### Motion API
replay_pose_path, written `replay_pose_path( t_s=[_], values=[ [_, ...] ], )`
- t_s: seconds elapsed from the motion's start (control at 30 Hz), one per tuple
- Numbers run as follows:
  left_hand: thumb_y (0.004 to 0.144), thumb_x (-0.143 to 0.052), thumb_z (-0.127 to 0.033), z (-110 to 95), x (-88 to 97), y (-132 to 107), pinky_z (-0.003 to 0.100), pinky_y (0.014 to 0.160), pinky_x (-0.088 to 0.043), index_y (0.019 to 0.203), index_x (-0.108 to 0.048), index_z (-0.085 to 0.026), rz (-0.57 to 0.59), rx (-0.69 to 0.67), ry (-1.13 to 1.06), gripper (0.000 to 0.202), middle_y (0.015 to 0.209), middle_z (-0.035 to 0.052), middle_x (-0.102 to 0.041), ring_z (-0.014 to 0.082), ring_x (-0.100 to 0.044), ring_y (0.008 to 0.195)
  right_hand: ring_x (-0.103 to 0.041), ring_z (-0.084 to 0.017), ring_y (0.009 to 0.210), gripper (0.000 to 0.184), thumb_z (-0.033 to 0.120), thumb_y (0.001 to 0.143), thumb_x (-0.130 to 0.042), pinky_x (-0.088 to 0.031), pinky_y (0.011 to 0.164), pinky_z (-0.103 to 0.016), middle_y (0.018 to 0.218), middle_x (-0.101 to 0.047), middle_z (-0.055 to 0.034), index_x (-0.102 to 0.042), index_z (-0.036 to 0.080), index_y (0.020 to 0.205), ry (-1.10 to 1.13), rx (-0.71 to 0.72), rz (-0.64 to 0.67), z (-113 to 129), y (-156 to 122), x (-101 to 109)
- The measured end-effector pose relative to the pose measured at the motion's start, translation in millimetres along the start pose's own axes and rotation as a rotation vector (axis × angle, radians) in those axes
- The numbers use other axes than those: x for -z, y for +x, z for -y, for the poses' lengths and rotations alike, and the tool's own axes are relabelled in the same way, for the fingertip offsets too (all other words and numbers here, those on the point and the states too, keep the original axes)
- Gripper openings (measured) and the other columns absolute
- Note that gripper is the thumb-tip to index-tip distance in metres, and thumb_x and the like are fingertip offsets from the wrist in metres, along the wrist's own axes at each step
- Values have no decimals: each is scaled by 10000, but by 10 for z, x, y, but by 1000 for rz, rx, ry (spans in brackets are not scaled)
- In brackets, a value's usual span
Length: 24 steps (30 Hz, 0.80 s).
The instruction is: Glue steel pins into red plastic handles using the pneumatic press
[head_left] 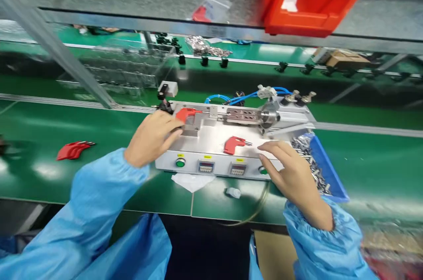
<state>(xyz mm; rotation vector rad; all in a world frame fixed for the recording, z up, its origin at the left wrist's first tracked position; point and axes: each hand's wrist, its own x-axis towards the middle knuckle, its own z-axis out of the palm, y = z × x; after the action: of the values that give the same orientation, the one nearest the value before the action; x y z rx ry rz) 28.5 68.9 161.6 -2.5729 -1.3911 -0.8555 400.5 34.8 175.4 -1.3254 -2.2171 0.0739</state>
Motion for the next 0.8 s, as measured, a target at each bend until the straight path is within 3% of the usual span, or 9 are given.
replay_pose_path(
  t_s=[0.07, 0.17, 0.23, 0.33, 0.47, 0.6, 0.7, 0.8],
  values=[
    [1063, -562, -295, -123, -74, -327, 385, 768, -533, 1001, -730, -216, -101, 11, -81, 196, 862, 61, -757, 234, -656, 808, -735, -285, 1002, 231, 349, 1059, -514, -605, 913, -415, 1043, -749, -112, -712, 234, 1078, 6, -93, 38, -60, -233, 75],
    [1076, -553, -274, -288, -289, -754, 339, 796, -574, 1092, -696, -218, -89, 80, -184, 155, 948, 60, -777, 207, -719, 853, -764, -288, 953, 260, 400, 1055, -510, -631, 838, -410, 1041, -771, -104, -706, 238, 1110, 26, -180, 116, -214, -556, 46],
    [1088, -534, -276, -343, -418, -872, 305, 806, -584, 1135, -681, -215, -51, 118, -201, 166, 996, 61, -779, 192, -742, 884, -780, -289, 882, 296, 444, 1054, -501, -643, 784, -416, 1024, -785, -98, -692, 240, 1152, 58, -212, 135, -337, -680, -51],
    [1091, -522, -286, -320, -476, -822, 278, 757, -572, 1065, -691, -224, 39, 149, -192, 182, 932, 40, -763, 176, -738, 830, -778, -290, 760, 337, 523, 1052, -493, -639, 701, -415, 933, -790, -83, -670, 251, 1143, 90, -250, 111, -493, -708, -202],
    [1072, -528, -265, -266, -403, -685, 274, 730, -559, 1032, -701, -248, 177, 199, -162, 178, 907, 21, -754, 177, -726, 801, -770, -293, 687, 369, 617, 1029, -507, -602, 586, -388, 853, -785, -60, -662, 283, 1062, 83, -260, 100, -584, -668, -279],
    [1050, -538, -221, -324, -415, -674, 296, 711, -538, 1019, -678, -257, 205, 198, -61, 147, 927, 22, -758, 196, -716, 789, -753, -310, 649, 393, 615, 1061, -435, -507, 475, -375, 813, -773, -73, -662, 294, 1059, -105, -256, 44, -555, -697, -314],
    [1052, -509, -204, -383, -464, -697, 308, 700, -527, 1044, -660, -256, 192, 203, -33, 160, 951, 32, -754, 202, -709, 789, -741, -296, 654, 370, 579, 1080, -424, -507, 500, -369, 817, -758, -77, -651, 287, 1075, -172, -257, -17, -499, -730, -397],
    [1063, -470, -205, -411, -495, -727, 299, 704, -521, 1034, -643, -246, 156, 229, -76, 180, 933, 32, -738, 193, -701, 796, -733, -265, 689, 287, 510, 1086, -460, -580, 623, -365, 850, -736, -71, -612, 266, 1106, -61, -259, -94, -425, -775, -521]
  ],
)
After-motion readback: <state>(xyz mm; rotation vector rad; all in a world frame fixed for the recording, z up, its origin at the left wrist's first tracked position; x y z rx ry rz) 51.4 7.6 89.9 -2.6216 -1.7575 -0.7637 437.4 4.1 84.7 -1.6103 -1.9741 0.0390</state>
